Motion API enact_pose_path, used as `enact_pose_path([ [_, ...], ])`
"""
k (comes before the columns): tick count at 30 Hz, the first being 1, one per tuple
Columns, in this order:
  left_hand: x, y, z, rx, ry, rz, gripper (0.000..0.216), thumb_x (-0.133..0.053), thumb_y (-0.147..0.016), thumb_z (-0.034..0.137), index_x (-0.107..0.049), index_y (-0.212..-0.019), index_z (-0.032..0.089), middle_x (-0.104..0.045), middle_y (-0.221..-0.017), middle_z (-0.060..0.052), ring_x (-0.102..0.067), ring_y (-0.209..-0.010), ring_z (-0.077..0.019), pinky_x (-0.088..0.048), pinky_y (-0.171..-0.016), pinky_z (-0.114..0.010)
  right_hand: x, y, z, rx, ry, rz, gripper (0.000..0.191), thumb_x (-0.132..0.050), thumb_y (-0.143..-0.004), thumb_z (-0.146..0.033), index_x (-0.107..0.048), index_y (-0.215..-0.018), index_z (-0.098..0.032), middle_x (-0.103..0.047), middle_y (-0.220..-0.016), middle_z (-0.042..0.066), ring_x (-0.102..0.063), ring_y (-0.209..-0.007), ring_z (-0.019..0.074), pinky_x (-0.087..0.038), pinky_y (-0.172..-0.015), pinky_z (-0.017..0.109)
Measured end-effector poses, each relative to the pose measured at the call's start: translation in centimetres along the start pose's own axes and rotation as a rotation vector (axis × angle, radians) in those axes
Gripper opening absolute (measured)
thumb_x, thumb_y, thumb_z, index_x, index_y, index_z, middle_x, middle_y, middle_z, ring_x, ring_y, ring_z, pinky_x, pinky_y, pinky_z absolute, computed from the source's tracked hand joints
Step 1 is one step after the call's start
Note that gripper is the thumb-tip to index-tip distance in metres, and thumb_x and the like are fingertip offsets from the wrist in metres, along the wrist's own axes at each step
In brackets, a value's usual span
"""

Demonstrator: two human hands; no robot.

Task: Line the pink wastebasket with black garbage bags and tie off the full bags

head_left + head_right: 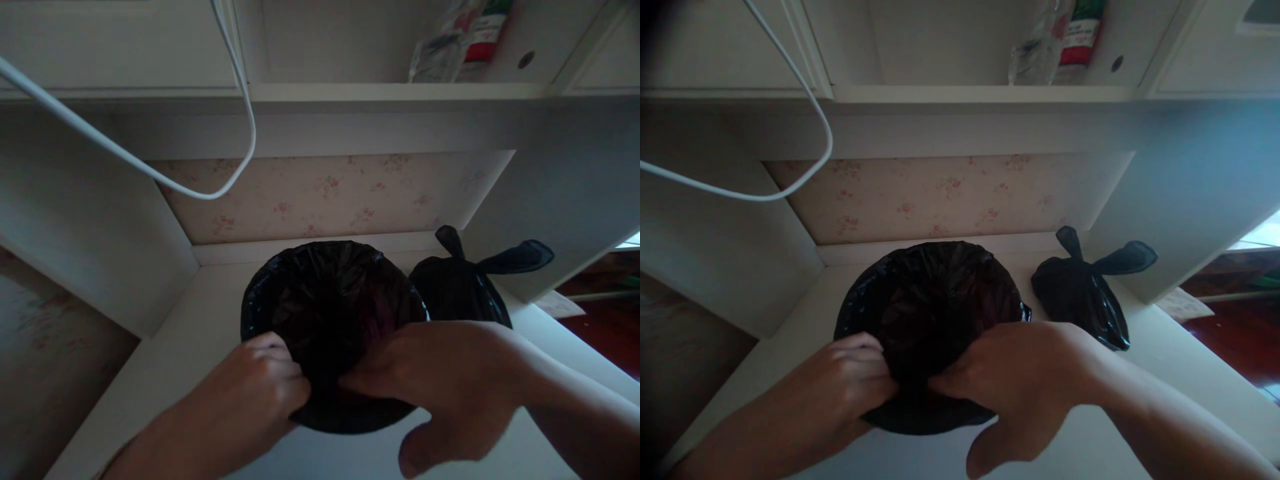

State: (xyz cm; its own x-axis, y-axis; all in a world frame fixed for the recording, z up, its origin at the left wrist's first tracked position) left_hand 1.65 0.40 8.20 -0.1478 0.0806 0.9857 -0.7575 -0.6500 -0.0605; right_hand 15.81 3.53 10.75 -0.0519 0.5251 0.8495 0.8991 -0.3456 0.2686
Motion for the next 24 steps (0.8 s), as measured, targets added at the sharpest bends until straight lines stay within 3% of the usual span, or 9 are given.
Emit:
enact_pose_path([
  [3,1.8,3.0,-5.3,0.06,-0.078,0.066,0.051,-0.056,-0.083,-0.004,-0.08,-0.107,0.034,-0.08,-0.125,0.001,-0.068,-0.128,-0.0226,-0.03,-0.127,-0.051,0.2,1.4,-0.3,-0.001,0.052,0.019,0.076,-0.076,-0.091,-0.047,-0.052,-0.157,-0.017,-0.061,-0.153,0.016,-0.06,-0.14,0.0356,-0.047,-0.119,0.049],
  [5,2.8,5.5,-8.6,0.168,-0.241,0.191,0.056,-0.054,-0.086,0.0,-0.078,-0.121,0.037,-0.072,-0.143,-0.003,-0.061,-0.139,-0.0299,-0.021,-0.129,-0.065,0.6,2.2,-0.4,-0.01,0.098,0.108,0.073,-0.076,-0.093,-0.04,-0.052,-0.158,-0.019,-0.059,-0.155,0.014,-0.052,-0.148,0.0348,-0.033,-0.129,0.052],
  [7,3.0,7.4,-10.0,0.272,-0.335,0.233,0.056,-0.066,-0.089,0.019,-0.066,-0.143,0.034,-0.063,-0.154,-0.01,-0.056,-0.143,-0.04,-0.027,-0.124,-0.072,1.2,2.6,-0.6,0.006,0.144,0.205,0.071,-0.075,-0.093,-0.03,-0.05,-0.159,-0.022,-0.058,-0.157,0.012,-0.049,-0.151,0.0324,-0.023,-0.134,0.052],
  [11,1.6,6.8,-4.2,0.115,-0.321,0.203,0.112,-0.081,-0.076,0.068,-0.032,-0.168,0.023,-0.051,-0.164,-0.015,-0.055,-0.144,-0.0396,-0.051,-0.115,-0.051,2.1,1.8,-1.0,0.086,0.173,0.255,0.07,-0.077,-0.092,-0.03,-0.053,-0.157,-0.022,-0.057,-0.158,0.011,-0.046,-0.153,0.0305,-0.012,-0.135,0.053],
  [12,1.0,6.0,-2.2,0.064,-0.315,0.164,0.101,-0.076,-0.085,0.061,-0.033,-0.167,0.024,-0.05,-0.164,-0.012,-0.055,-0.145,-0.0357,-0.05,-0.117,-0.047,2.2,1.4,-1.1,0.117,0.149,0.242,0.07,-0.078,-0.092,-0.035,-0.054,-0.156,-0.021,-0.059,-0.156,0.011,-0.047,-0.152,0.0304,-0.013,-0.135,0.053],
  [16,1.1,3.6,4.2,-0.118,-0.227,0.381,0.051,-0.049,-0.105,0.022,-0.052,-0.155,0.019,-0.078,-0.133,-0.005,-0.074,-0.118,-0.0206,-0.054,-0.109,-0.032,2.2,-0.7,-0.5,0.143,0.053,0.181,0.088,-0.079,-0.084,-0.064,-0.055,-0.155,-0.017,-0.059,-0.155,0.017,-0.047,-0.151,0.0348,-0.021,-0.132,0.054],
  [20,-0.2,2.0,3.4,0.033,-0.15,0.247,0.039,-0.059,-0.102,0.03,-0.064,-0.138,0.017,-0.082,-0.119,-0.009,-0.079,-0.093,-0.0247,-0.063,-0.078,-0.035,0.8,-2.3,0.7,-0.005,0.069,0.071,0.093,-0.074,-0.074,-0.081,-0.07,-0.141,-0.016,-0.074,-0.135,0.02,-0.07,-0.125,0.0392,-0.047,-0.114,0.053],
  [22,-0.4,1.8,2.3,0.065,-0.102,0.171,0.029,-0.064,-0.096,0.02,-0.07,-0.125,0.02,-0.083,-0.107,-0.006,-0.079,-0.087,-0.0244,-0.062,-0.078,-0.036,0.3,-2.7,1.1,-0.118,0.105,0.001,0.086,-0.072,-0.071,-0.085,-0.08,-0.123,-0.018,-0.083,-0.104,0.017,-0.079,-0.096,0.0365,-0.059,-0.089,0.045],
  [24,-0.1,2.0,1.0,0.066,-0.044,0.108,0.03,-0.06,-0.092,0.005,-0.073,-0.113,0.024,-0.083,-0.101,-0.002,-0.078,-0.089,-0.022,-0.061,-0.087,-0.035,0.1,-2.6,1.3,-0.207,0.147,-0.09,0.081,-0.071,-0.071,-0.087,-0.084,-0.113,-0.018,-0.083,-0.085,0.015,-0.079,-0.075,0.0351,-0.057,-0.066,0.04],
])
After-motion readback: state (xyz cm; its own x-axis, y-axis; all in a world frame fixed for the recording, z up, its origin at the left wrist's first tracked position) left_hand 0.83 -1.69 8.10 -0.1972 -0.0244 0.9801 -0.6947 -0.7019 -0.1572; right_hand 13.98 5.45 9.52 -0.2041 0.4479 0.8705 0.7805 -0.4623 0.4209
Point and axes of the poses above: each hand's wrist, its own y-axis away from the middle knuckle, its own x-axis out of the back of the hand, z = x × y, the point moved 8 cm from there along -y, towards the middle knuckle
